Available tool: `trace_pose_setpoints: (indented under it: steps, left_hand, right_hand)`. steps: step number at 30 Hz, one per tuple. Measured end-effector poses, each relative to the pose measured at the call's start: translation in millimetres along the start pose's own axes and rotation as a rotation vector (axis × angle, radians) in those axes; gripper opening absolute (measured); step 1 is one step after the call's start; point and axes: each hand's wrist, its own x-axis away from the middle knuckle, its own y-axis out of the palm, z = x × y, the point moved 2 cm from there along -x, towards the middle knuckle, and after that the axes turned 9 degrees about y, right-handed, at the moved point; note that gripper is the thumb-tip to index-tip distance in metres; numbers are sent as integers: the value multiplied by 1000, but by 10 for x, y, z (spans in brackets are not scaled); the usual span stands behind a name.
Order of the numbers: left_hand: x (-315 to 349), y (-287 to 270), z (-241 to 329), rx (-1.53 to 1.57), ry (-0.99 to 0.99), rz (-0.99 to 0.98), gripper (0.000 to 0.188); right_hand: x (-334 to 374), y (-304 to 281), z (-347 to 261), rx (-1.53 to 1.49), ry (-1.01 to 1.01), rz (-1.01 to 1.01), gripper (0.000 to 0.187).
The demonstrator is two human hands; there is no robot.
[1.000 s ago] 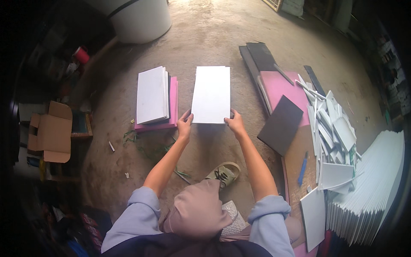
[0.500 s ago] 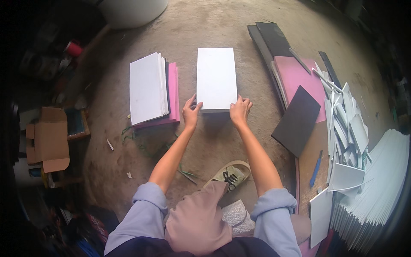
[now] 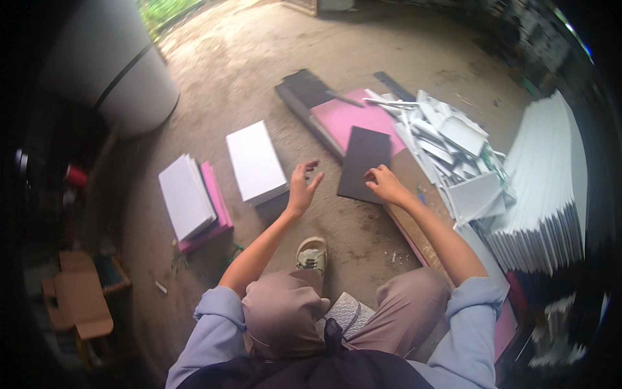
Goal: The person cuts white paper sheets to size using a utility knife and a black cover as a guide, stacks the trimmed sheets, and ties them with green string to form a notebook. The person repeats the cutting and stacking process multiple times before securing the final stack with string.
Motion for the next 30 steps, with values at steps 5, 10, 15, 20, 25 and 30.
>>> trace_pose_setpoints:
  steps: [5,10,15,20,25,30]
  left_hand:
    - [-22,899,298,126,40,-345,29]
    - [324,1494,103,154,-70,-313,23]
    - [407,1827,-27,12,-31,-173,19]
    - [249,2503,386,216,-147,-178,18]
    - [721,3489,892,545,-166,-839,37]
    - [1466,4086,1213,505,-230,-1012,57]
  right_hand:
    - [538,-349,1256,-94,292,163,25]
    - [952,560,2044,33,534,545,38]
    - [1014,869,2137,19,603,680,40]
    - [1375,760,2326,-414,620,825,34]
    - [2549,599,2600,-728,860,1052,21]
    - [3586,489,2869,-872,1065,1200,19]
